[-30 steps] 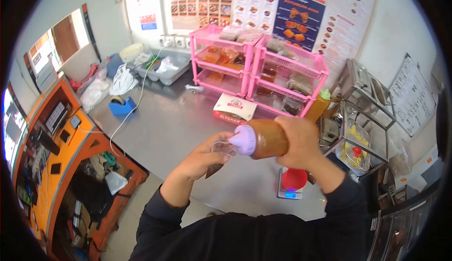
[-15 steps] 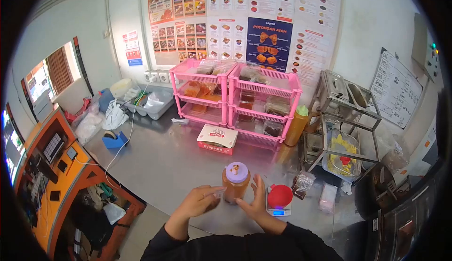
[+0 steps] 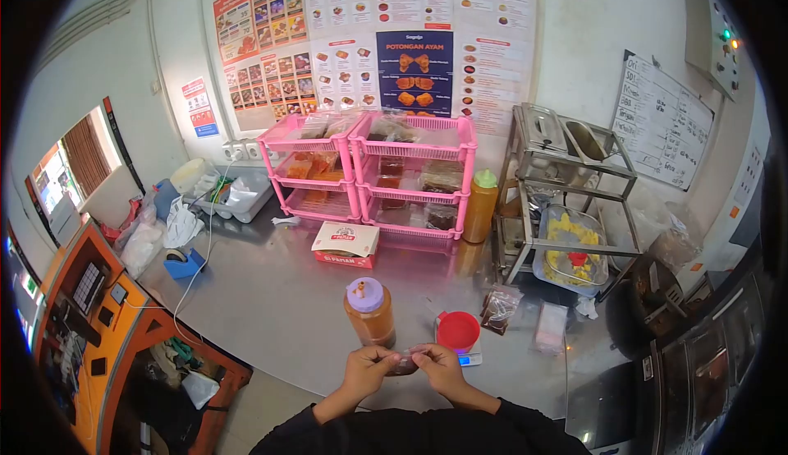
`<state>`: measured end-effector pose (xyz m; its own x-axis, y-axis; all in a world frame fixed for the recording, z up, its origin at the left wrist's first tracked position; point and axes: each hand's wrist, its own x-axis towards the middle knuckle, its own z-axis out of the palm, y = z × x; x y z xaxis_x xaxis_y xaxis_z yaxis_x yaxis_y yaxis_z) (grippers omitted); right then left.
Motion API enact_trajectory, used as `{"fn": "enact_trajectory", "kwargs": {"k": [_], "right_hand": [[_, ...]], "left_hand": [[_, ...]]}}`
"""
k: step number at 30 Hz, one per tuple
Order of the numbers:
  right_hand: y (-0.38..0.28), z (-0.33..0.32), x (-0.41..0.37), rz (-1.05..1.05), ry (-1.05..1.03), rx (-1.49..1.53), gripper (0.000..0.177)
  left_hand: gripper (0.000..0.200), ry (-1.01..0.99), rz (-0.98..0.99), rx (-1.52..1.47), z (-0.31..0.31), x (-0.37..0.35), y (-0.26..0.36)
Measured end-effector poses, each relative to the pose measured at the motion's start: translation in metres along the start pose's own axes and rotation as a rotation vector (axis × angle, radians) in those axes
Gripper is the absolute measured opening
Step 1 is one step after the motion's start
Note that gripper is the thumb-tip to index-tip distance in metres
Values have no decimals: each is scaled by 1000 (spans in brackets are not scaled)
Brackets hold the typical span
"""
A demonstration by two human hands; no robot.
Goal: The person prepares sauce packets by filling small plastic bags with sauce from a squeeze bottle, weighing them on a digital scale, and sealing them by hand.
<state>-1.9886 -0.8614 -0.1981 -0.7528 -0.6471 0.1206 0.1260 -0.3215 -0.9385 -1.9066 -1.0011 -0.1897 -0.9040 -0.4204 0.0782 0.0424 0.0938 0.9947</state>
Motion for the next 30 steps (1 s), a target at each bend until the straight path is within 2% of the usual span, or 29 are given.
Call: {"fn": "enact_trajectory", "kwargs": {"k": [6, 12, 15, 18, 21, 24, 27, 30], "right_hand": [[6, -37, -20, 21, 53, -127, 16], [-16, -60, -41, -87, 101, -292, 15], [-17, -77, -49, -175, 107, -408, 14], [-13, -90, -56, -180, 62, -483, 13], [-17, -94, -62, -230, 11, -571, 13], [-22, -98, -63, -284, -19, -660, 13], [-25, -102, -64, -245, -6, -639, 13], [-30, -106, -59, -275, -12, -674, 12]], "left_hand": [[20, -108, 137, 394, 24, 0, 22], [15, -88, 235, 282, 57, -8, 7], [16, -165, 373, 402, 73, -11, 4], [12, -328, 311, 461, 81, -10, 14], [12, -389, 447, 570, 89, -6, 22], [12, -467, 440, 611, 90, -2, 24], [12, -383, 472, 627, 101, -3, 15], [15, -350, 393, 639, 108, -5, 14]]}}
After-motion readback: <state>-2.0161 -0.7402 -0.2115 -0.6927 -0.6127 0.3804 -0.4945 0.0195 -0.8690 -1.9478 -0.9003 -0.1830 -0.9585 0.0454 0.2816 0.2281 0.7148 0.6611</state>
